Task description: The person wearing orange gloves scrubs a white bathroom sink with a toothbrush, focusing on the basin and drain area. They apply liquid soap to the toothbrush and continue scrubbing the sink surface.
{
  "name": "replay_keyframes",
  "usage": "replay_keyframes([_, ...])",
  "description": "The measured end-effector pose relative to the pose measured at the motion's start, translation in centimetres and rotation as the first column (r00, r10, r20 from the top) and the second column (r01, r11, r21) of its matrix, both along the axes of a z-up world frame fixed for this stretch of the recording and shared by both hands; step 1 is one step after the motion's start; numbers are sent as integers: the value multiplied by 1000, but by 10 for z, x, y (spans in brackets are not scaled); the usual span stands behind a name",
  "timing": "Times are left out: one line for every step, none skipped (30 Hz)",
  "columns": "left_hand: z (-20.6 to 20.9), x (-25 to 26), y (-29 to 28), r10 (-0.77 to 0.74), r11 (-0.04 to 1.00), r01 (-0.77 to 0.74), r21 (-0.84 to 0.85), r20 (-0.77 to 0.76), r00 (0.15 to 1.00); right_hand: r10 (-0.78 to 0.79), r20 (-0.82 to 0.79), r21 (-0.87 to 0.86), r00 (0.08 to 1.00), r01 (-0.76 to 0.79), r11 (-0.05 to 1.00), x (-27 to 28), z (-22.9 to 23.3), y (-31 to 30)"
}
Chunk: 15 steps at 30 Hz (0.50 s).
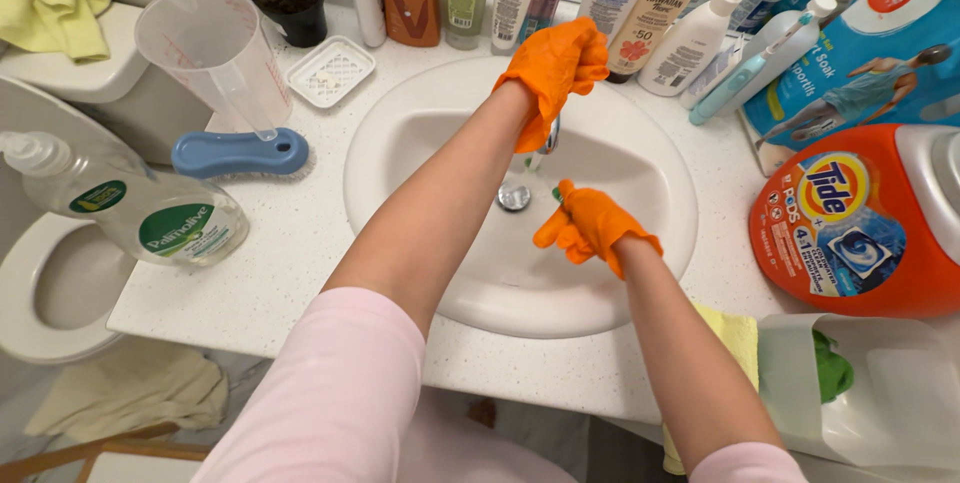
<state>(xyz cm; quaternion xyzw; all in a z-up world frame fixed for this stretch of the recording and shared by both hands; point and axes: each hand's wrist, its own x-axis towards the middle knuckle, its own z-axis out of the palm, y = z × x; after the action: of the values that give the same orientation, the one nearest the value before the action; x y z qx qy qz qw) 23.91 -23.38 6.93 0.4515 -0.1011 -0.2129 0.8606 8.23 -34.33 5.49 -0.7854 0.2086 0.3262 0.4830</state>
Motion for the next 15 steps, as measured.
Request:
replay_keyframes([-5, 7, -1, -31, 999, 32, 12, -2, 1000, 7, 6, -3, 1000, -7, 1000, 2, 0, -3])
replay_keyframes([-11, 12, -1, -63, 998, 63, 24, -9, 998, 13, 6, -5, 1000, -13, 1000, 1, -3, -5])
replay_keyframes([-18, 13, 1, -95, 995, 96, 35, -16, 995, 52, -2, -75, 999, -52, 996, 1, -8, -9])
replay_keyframes([-22, 12, 5, -146, 989, 145, 26, 11, 989, 92, -9, -147, 996, -92, 985, 2, -14, -13])
replay_keyframes([-24, 9, 9, -195, 981, 195, 18, 38, 980, 131, -18, -217, 991, -131, 967, 3, -23, -14])
replay_keyframes([-24, 1, 16, -242, 970, 242, 14, 65, 968, 285, -9, -354, 959, -269, 896, 1, -37, -10])
replay_keyframes([-22, -9, 23, -203, 975, 200, 93, 24, 979, 433, -20, -483, 901, -388, 785, -4, -50, -5])
replay_keyframes([-17, -19, 29, -161, 972, 160, 174, -6, 987, 567, -45, -601, 822, -476, 642, -7, -63, 0])
replay_keyframes([-10, -28, 35, -116, 960, 121, 254, -32, 993, 683, -91, -702, 725, -534, 472, -10, -73, 5])
replay_keyframes([-2, -37, 41, -136, 956, 132, 261, -3, 991, 773, -157, -779, 615, -558, 285, -15, -81, 9])
replay_keyframes([5, -44, 45, -156, 952, 143, 269, 26, 987, 835, -239, -831, 496, -549, 89, -19, -86, 13])
replay_keyframes([12, -51, 49, -174, 950, 152, 273, 58, 983, 817, -100, -802, 568, -532, 271, -22, -91, 22])
replay_keyframes([18, -59, 55, -172, 944, 146, 296, 63, 983, 783, -7, -743, 623, -527, 412, -24, -97, 37])
replay_keyframes([23, -66, 64, -168, 938, 138, 318, 68, 983, 767, 3, -700, 642, -546, 460, -23, -98, 43])
replay_keyframes([27, -74, 74, -164, 931, 130, 340, 73, 984, 759, -11, -683, 651, -559, 469, -22, -94, 35])
